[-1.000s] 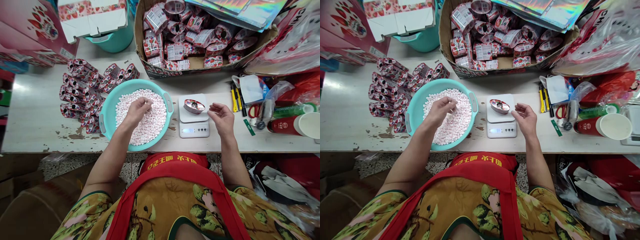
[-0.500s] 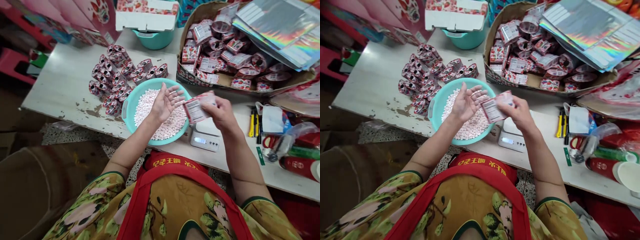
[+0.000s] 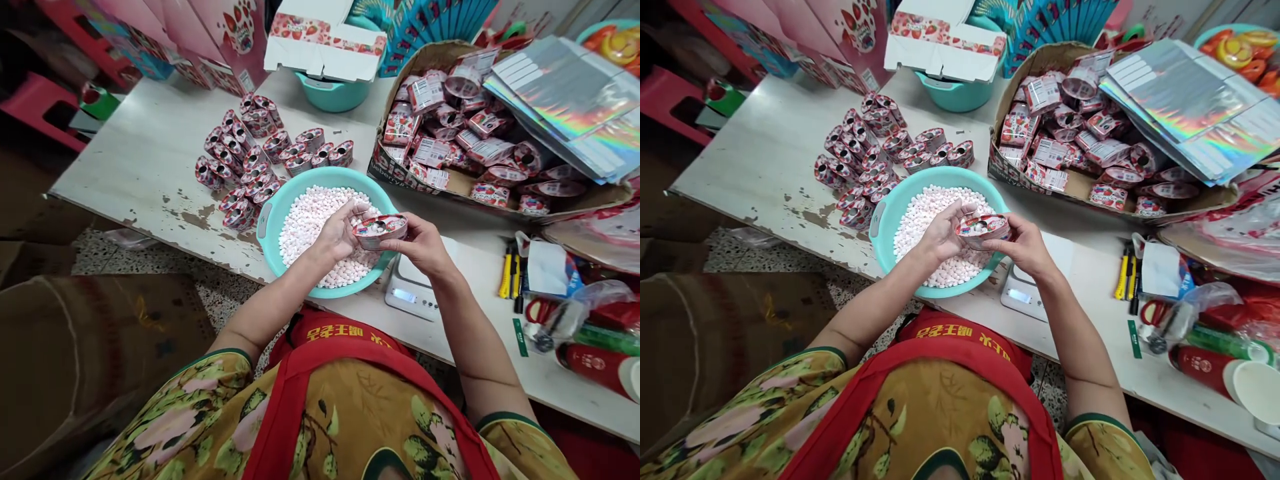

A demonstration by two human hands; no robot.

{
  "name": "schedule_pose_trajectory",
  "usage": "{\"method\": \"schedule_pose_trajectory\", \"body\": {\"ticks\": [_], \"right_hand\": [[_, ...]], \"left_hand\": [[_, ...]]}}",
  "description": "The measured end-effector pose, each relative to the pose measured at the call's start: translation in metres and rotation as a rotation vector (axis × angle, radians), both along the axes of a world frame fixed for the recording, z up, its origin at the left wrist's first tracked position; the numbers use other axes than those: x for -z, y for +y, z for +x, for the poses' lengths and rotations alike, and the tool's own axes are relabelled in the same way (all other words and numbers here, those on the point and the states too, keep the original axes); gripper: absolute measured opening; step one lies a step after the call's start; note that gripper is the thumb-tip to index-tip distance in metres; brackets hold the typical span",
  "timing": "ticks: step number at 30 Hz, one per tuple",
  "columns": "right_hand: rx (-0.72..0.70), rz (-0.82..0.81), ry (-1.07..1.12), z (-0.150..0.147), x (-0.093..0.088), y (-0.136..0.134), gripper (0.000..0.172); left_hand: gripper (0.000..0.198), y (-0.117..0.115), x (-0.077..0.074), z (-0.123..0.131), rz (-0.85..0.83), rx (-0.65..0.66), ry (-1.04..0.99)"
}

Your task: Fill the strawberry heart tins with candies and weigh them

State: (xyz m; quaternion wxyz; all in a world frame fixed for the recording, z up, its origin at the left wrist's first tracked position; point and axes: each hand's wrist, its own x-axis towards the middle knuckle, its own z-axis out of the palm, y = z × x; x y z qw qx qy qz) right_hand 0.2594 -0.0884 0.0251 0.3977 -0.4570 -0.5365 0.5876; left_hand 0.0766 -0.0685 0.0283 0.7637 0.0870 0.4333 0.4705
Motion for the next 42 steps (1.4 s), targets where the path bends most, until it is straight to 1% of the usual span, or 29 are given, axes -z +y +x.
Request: {"method": "schedule_pose_trajectory", "body": {"ticks": [3, 5, 9, 11, 13, 15, 16, 19, 22, 24, 27, 30, 32, 35, 37, 39, 41, 42], "right_hand": [[0.093, 0.019, 0.023, 0.004, 0.003, -0.009, 0.061], [0.145, 0.032, 0.029, 0.008, 0.002, -0.012, 0.059], [0.199, 0.051, -0.022, 0.012, -0.010, -0.010, 0.051], [0.145, -0.005, -0.053, 0.008, -0.018, -0.005, 0.048], [0.033, -0.121, -0.106, 0.002, -0.022, 0.000, 0.048], [-0.061, -0.237, -0.158, -0.002, -0.023, 0.003, 0.050], [-0.081, -0.275, -0.166, -0.002, -0.022, 0.004, 0.052], [-0.094, -0.288, -0.113, 0.003, -0.019, 0.001, 0.055], [-0.078, -0.210, -0.017, 0.013, -0.014, -0.008, 0.053], [0.004, -0.152, 0.050, 0.022, -0.008, -0.019, 0.057], [0.222, -0.050, 0.106, 0.044, 0.009, -0.037, 0.067], [0.473, 0.064, 0.069, 0.072, 0.036, -0.052, 0.068], [0.588, 0.084, -0.046, 0.090, 0.056, -0.060, 0.064], [0.655, 0.046, -0.255, 0.107, 0.079, -0.067, 0.059], [0.662, 0.018, -0.340, 0.111, 0.087, -0.070, 0.057], [0.653, 0.014, -0.382, 0.112, 0.089, -0.072, 0.055], [0.621, 0.041, -0.445, 0.113, 0.088, -0.076, 0.057], [0.610, 0.065, -0.483, 0.115, 0.087, -0.078, 0.061]], "left_hand": [[0.034, 0.001, 0.002, 0.001, -0.036, -0.012, -0.018], [0.034, 0.002, 0.004, 0.000, -0.035, -0.008, -0.009], [0.041, 0.004, 0.006, 0.001, -0.025, -0.007, 0.006], [0.048, 0.005, 0.005, 0.003, -0.013, -0.001, -0.019], [0.051, 0.004, 0.005, 0.006, -0.010, 0.010, -0.052], [0.049, 0.001, 0.005, 0.008, -0.032, 0.009, -0.057], [0.046, -0.001, 0.005, 0.009, -0.047, 0.005, -0.052], [0.040, -0.005, 0.003, 0.011, -0.089, 0.002, -0.044], [0.029, -0.006, -0.001, 0.010, -0.091, -0.024, -0.053], [0.023, -0.005, -0.004, 0.007, -0.065, -0.024, -0.047], [0.019, -0.003, -0.007, -0.003, -0.018, 0.049, -0.048], [0.020, 0.000, -0.006, -0.014, -0.010, 0.106, -0.042], [0.024, 0.003, -0.005, -0.019, -0.016, 0.109, -0.021], [0.026, 0.007, -0.002, -0.022, -0.009, 0.100, 0.010], [0.023, 0.008, 0.000, -0.021, 0.000, 0.092, 0.042], [0.013, 0.008, 0.001, -0.019, 0.000, 0.079, 0.085], [0.003, 0.006, 0.002, -0.018, 0.008, 0.076, 0.118], [0.006, 0.006, 0.003, -0.018, 0.020, 0.082, 0.126]]}}
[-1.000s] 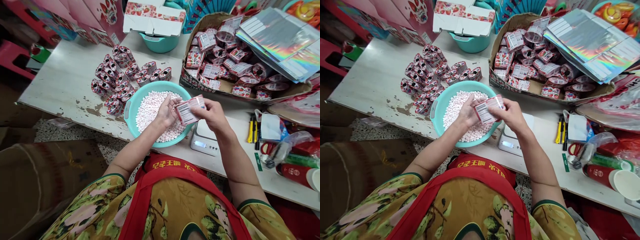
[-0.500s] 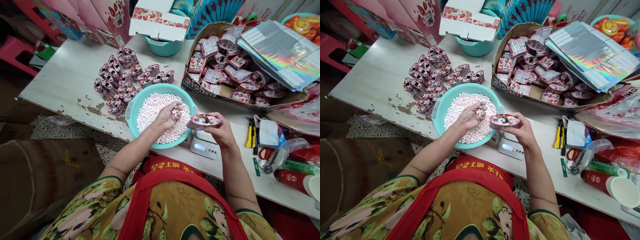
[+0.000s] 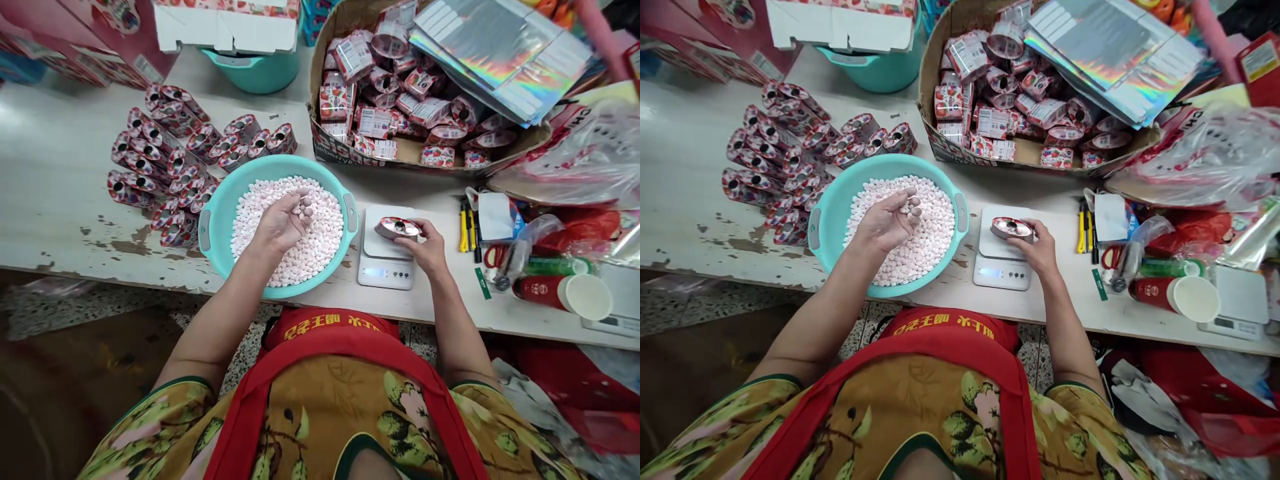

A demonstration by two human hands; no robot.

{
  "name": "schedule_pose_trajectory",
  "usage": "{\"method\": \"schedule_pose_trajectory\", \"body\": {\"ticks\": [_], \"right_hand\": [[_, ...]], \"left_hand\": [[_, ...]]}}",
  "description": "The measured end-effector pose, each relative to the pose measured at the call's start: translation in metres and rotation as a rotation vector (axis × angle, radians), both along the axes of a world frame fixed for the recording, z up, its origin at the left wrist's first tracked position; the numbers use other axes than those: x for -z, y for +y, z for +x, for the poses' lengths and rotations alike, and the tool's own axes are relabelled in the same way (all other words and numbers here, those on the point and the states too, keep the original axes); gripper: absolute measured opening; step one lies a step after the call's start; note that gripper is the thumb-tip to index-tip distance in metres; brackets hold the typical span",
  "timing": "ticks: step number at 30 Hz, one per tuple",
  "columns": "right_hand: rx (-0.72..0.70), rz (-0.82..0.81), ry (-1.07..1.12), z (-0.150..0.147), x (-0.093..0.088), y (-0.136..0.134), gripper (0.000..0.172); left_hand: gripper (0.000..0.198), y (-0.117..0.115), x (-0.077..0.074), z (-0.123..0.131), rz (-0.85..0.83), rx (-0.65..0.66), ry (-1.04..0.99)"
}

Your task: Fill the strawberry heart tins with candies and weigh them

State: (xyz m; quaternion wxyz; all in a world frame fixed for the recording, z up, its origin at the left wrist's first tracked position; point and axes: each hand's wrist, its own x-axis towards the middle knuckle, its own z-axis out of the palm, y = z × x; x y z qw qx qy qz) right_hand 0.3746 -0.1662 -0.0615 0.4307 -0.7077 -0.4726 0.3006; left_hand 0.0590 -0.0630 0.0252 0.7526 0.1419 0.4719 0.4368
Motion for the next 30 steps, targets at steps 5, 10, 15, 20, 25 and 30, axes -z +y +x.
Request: {"method": "schedule_pose_trajectory", "body": {"ticks": [5, 10, 15, 20, 25, 30], "right_hand": [[0.125, 0.128, -0.016, 0.020, 0.002, -0.014, 0.056], [0.318, 0.216, 0.148, 0.039, 0.016, -0.031, 0.048], [0.403, 0.211, 0.228, 0.038, 0.019, -0.043, 0.048], [0.407, 0.189, 0.267, 0.031, 0.017, -0.046, 0.044], [0.394, 0.174, 0.227, 0.031, 0.018, -0.047, 0.044], [0.401, 0.153, 0.254, 0.031, 0.017, -0.049, 0.044]], "left_hand": [[0.006, -0.003, 0.003, 0.002, 0.015, 0.063, 0.016], [0.013, -0.004, 0.005, 0.003, -0.013, 0.053, 0.030], [0.007, -0.005, 0.004, 0.002, 0.011, 0.049, 0.048], [0.007, -0.008, 0.001, 0.003, 0.025, 0.111, 0.047], [0.012, -0.006, 0.003, 0.004, 0.044, 0.103, 0.075], [0.014, -0.003, 0.000, 0.007, 0.059, 0.141, 0.115]]}}
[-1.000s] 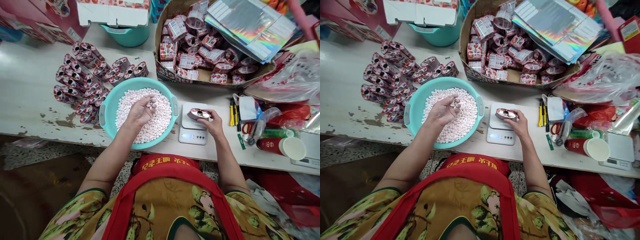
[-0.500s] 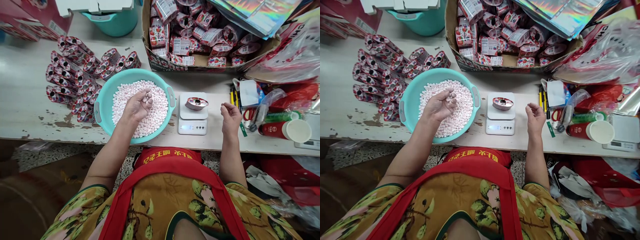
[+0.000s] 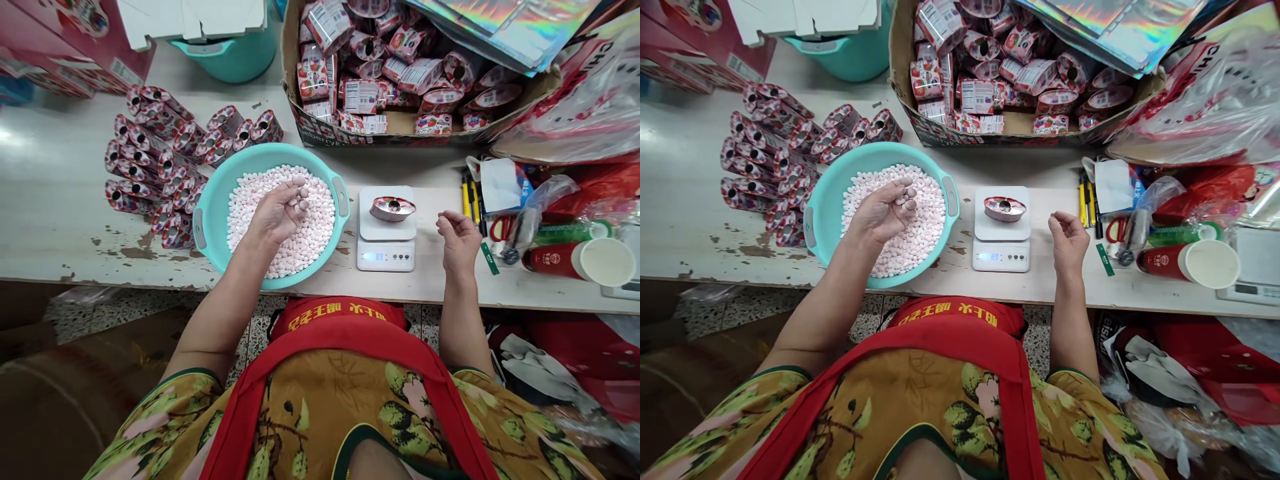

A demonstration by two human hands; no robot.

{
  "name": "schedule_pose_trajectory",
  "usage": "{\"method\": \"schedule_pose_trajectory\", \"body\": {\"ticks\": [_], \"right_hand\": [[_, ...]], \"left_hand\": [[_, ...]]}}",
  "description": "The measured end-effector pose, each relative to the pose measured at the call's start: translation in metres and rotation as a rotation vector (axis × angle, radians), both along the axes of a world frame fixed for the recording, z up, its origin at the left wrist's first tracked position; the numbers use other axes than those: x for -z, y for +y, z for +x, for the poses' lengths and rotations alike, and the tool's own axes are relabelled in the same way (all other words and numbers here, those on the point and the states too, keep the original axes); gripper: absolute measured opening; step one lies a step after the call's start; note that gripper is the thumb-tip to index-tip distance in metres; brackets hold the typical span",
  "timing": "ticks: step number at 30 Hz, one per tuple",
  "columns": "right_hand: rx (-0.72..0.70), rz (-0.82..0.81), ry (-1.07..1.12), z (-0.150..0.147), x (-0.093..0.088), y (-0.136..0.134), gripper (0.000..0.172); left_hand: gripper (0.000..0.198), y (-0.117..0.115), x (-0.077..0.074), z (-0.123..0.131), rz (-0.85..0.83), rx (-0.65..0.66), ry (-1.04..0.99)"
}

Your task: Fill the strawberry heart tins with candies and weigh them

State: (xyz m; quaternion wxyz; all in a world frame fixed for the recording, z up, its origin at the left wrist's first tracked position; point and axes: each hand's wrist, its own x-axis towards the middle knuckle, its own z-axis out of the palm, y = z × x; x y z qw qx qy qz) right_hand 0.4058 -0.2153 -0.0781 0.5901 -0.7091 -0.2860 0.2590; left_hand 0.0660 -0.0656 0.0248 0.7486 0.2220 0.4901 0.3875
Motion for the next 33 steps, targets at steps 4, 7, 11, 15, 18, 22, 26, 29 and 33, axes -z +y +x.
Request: {"method": "schedule_pose_trajectory", "body": {"ticks": [4, 7, 11, 15, 18, 22, 26, 29, 33], "right_hand": [[0.015, 0.012, 0.036, 0.000, 0.000, -0.001, 0.044], [0.013, 0.010, 0.037, 0.000, 0.002, -0.001, 0.043], [0.018, 0.011, 0.057, 0.001, 0.002, 0.000, 0.043], [-0.019, 0.017, 0.068, 0.002, -0.003, 0.000, 0.045], [-0.178, -0.042, -0.085, -0.005, -0.008, 0.007, 0.057], [-0.346, -0.080, -0.319, -0.025, -0.012, 0.033, 0.059], [-0.385, -0.004, -0.047, -0.036, -0.027, 0.059, 0.055], [-0.454, 0.066, 0.127, -0.047, -0.056, 0.077, 0.055], [-0.823, -0.098, 0.148, -0.086, -0.100, 0.106, 0.050]], "left_hand": [[0.009, 0.001, -0.009, 0.012, 0.068, 0.087, 0.026], [0.006, 0.000, -0.018, 0.032, 0.134, 0.204, 0.069], [0.032, -0.003, -0.026, 0.067, 0.167, 0.414, 0.058], [0.046, -0.003, -0.027, 0.100, 0.124, 0.557, 0.056], [0.042, 0.000, -0.023, 0.118, 0.094, 0.499, 0.011], [0.040, 0.002, -0.019, 0.122, 0.037, 0.311, -0.036], [0.034, -0.001, -0.019, 0.090, 0.050, 0.138, -0.130], [0.029, -0.007, -0.015, 0.060, 0.049, -0.059, -0.135], [0.042, -0.013, -0.006, 0.038, -0.069, -0.113, -0.180]]}}
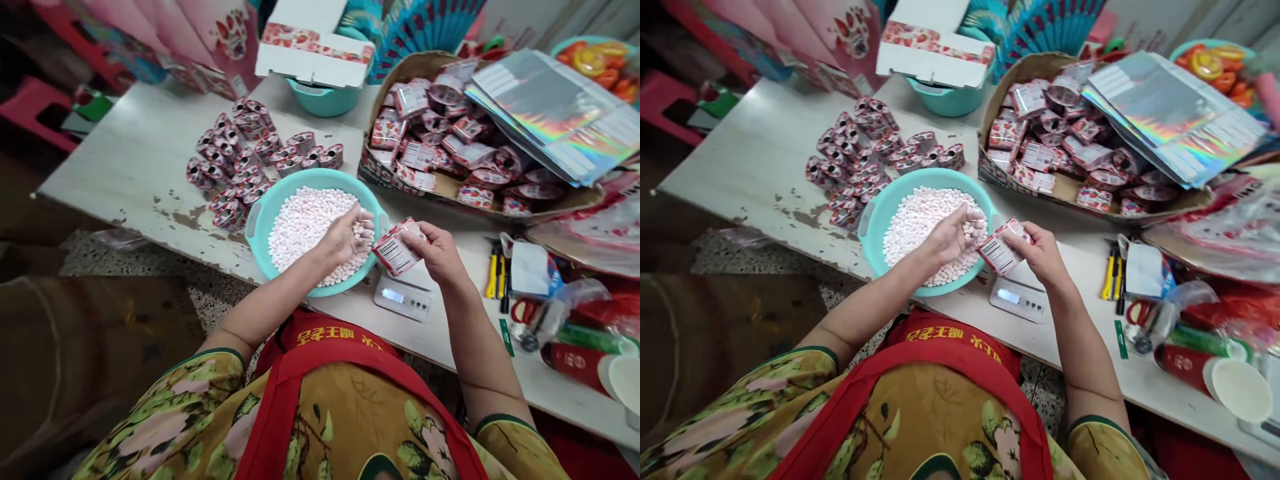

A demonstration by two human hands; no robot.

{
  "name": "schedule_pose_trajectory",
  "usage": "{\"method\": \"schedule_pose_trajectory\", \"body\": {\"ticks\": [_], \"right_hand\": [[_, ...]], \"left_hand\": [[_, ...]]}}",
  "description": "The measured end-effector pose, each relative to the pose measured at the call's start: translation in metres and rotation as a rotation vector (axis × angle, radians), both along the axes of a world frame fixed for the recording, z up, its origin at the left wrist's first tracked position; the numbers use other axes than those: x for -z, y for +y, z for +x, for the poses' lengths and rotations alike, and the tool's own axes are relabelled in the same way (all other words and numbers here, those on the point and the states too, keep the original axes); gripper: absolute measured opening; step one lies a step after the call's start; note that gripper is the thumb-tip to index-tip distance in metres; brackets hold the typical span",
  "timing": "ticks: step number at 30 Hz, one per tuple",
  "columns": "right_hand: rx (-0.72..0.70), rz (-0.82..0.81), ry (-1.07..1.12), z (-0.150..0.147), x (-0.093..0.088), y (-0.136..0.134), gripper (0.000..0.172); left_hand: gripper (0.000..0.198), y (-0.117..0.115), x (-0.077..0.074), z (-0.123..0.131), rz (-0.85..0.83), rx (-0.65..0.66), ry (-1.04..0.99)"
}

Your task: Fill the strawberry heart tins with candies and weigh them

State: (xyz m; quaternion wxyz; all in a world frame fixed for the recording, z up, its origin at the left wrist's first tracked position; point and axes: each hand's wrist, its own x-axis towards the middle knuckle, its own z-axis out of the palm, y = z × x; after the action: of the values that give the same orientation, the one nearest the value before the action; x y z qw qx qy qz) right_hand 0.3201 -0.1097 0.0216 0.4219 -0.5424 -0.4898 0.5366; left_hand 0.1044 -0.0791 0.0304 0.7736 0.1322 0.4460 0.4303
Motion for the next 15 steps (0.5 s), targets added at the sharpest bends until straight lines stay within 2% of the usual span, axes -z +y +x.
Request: {"method": "schedule_pose_trajectory", "body": {"ticks": [2, 5, 8, 11, 15], "right_hand": [[-0.115, -0.003, -0.051, -0.023, -0.014, 0.011, 0.047], [-0.141, 0.046, -0.143, -0.046, -0.018, 0.021, 0.044], [-0.141, 0.033, -0.138, -0.048, -0.009, 0.022, 0.045], [-0.115, 0.030, -0.007, -0.043, 0.001, 0.014, 0.050], [-0.098, 0.010, 0.134, -0.041, 0.012, 0.001, 0.055]], "left_hand": [[0.049, -0.001, 0.003, -0.003, -0.022, 0.013, -0.048], [0.049, 0.000, 0.004, -0.004, -0.019, -0.026, -0.059], [0.036, -0.001, 0.004, -0.006, -0.015, -0.059, -0.021], [0.023, -0.002, 0.001, -0.008, 0.037, -0.112, -0.012], [0.019, 0.002, -0.005, -0.014, 0.060, -0.050, -0.043]]}}
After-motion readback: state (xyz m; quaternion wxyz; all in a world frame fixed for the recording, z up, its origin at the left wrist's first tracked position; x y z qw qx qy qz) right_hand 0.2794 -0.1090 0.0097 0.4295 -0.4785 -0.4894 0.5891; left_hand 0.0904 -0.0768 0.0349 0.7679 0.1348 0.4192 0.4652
